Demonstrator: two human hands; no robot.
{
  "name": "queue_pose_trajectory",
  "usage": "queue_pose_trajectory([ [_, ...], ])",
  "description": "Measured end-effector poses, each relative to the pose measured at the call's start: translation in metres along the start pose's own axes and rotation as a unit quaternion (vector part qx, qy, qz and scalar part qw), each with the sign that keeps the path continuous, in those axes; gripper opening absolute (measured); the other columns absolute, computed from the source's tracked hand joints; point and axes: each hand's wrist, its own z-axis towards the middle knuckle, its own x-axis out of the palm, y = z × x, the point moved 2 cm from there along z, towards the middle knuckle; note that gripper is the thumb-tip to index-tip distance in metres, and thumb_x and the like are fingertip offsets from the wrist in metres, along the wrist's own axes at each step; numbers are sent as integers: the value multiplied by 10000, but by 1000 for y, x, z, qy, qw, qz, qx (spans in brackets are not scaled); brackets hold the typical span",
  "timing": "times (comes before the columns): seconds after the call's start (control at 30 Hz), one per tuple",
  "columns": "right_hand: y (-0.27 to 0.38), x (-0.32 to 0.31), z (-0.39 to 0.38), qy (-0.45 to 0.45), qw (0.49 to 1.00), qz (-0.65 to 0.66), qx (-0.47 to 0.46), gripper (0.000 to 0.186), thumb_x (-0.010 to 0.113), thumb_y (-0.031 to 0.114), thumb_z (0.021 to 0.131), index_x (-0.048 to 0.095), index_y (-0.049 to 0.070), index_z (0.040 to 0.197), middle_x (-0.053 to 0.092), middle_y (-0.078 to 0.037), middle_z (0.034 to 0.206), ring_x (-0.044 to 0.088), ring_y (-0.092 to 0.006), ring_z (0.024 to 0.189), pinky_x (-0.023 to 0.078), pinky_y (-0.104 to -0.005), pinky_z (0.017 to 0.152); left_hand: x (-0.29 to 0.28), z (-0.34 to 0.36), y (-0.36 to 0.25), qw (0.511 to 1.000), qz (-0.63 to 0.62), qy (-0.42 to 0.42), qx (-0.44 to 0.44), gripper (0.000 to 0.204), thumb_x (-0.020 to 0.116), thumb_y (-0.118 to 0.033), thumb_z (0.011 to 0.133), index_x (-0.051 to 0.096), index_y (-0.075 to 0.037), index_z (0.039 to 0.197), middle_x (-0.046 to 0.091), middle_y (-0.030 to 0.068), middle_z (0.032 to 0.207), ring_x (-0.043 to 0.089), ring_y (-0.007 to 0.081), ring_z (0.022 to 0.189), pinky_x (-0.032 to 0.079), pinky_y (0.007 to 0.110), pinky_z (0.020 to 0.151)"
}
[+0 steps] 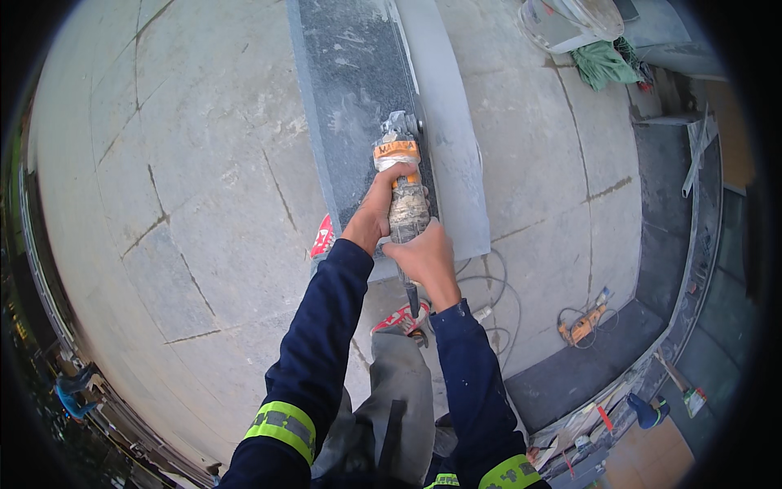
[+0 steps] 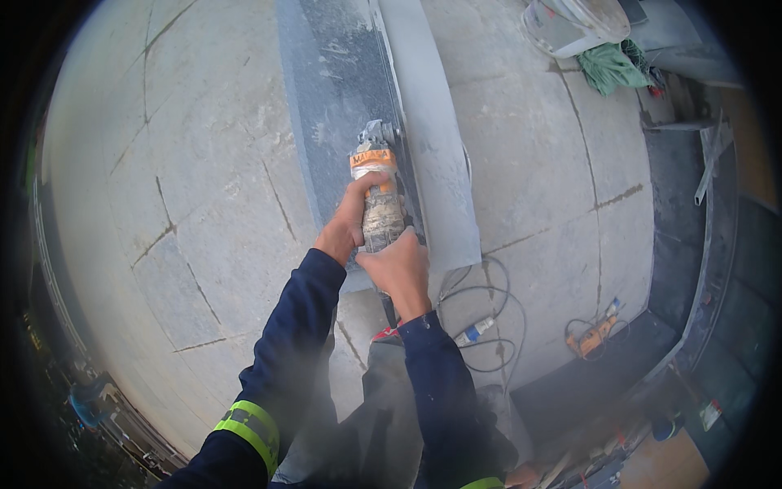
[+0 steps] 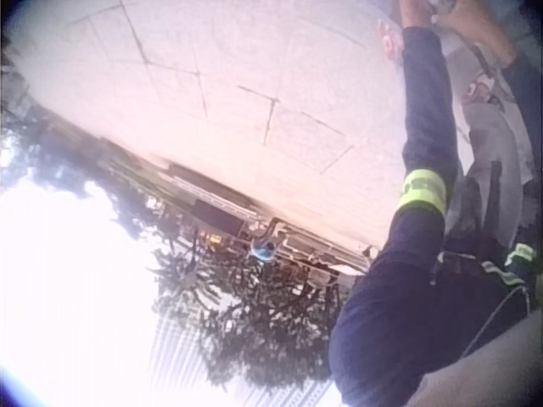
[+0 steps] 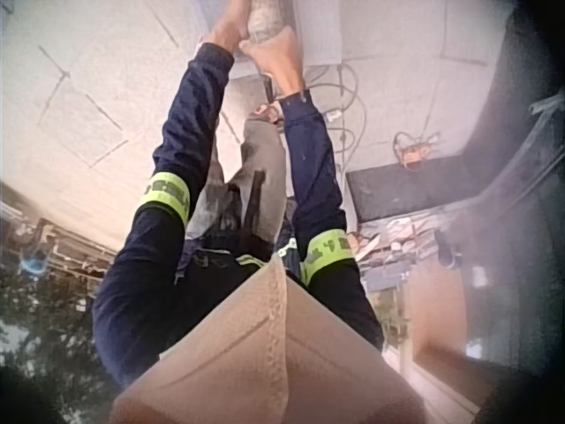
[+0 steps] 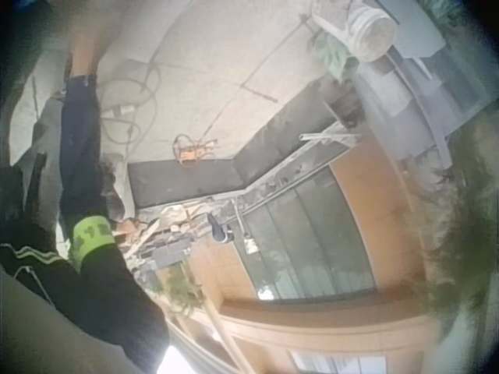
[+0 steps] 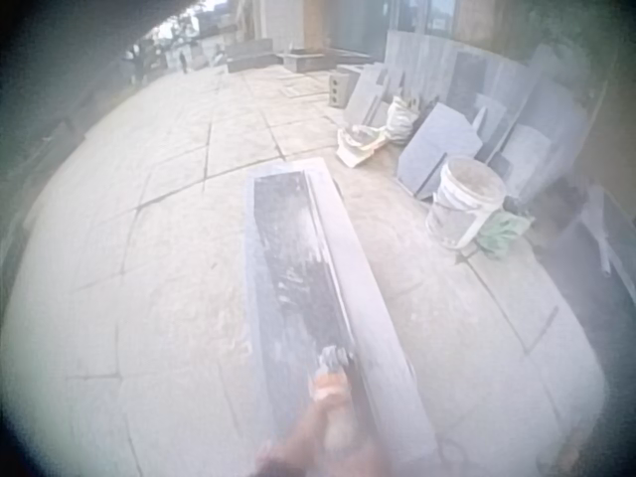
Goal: The person uses an angle grinder to grind the surface of a large rectangular stone slab. The person holds the grinder with both hands and moves it along the slab, generating dust. The person briefly pauses to wipe the slab with a hand before resuming grinding.
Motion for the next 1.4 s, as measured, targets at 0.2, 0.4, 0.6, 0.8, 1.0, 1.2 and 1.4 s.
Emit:
queue_pose_trajectory([
  [0.2,20,-5,20,-1,1000,-4,-11,548,787,245,570,613,-101,958,688,-236,887,694,-342,842,538,-386,731,-3,23,-21,1000,0,10,16,422,656,-325,765,547,-28,1045,637,146,794,651,271,635,573,388,617],
  [0.4,64,-14,62,14,1000,5,-8,467,778,239,555,669,-78,880,698,-219,862,699,-315,795,538,-372,709,4,58,-73,999,7,25,44,420,659,-321,767,543,-13,1027,630,152,780,650,280,635,576,408,614],
  [0.6,66,-15,63,34,999,6,-3,454,775,239,556,671,-78,864,699,-216,853,702,-319,800,537,-377,709,4,55,-73,1000,-9,9,15,432,663,-323,781,526,-19,1056,629,154,780,650,278,632,575,415,610],
  [0.8,24,-10,15,23,1000,5,9,579,793,232,589,590,-101,1017,686,-241,934,691,-354,879,537,-386,763,1,14,-21,1000,-16,0,3,446,666,-301,781,509,-34,1102,632,152,795,653,272,634,572,408,603],
  [1.0,27,-12,19,2,1000,-7,4,582,796,241,586,595,-99,1014,687,-239,935,690,-356,881,538,-388,762,2,23,-22,1000,-19,1,8,430,667,-324,771,543,-25,1054,634,139,769,655,273,627,572,408,601],
  [1.2,69,-18,59,22,1000,9,-4,463,766,236,558,672,-71,891,700,-209,857,702,-308,792,540,-371,703,5,57,-73,1000,-4,19,24,413,656,-325,772,553,-17,1028,636,144,762,654,276,623,579,408,605],
  [1.4,74,-19,69,28,1000,-2,-1,425,763,226,560,678,-69,854,699,-194,827,700,-294,771,538,-359,690,10,58,-81,1000,1,8,21,434,657,-325,775,536,-12,1050,631,152,772,654,279,634,581,407,621],
])
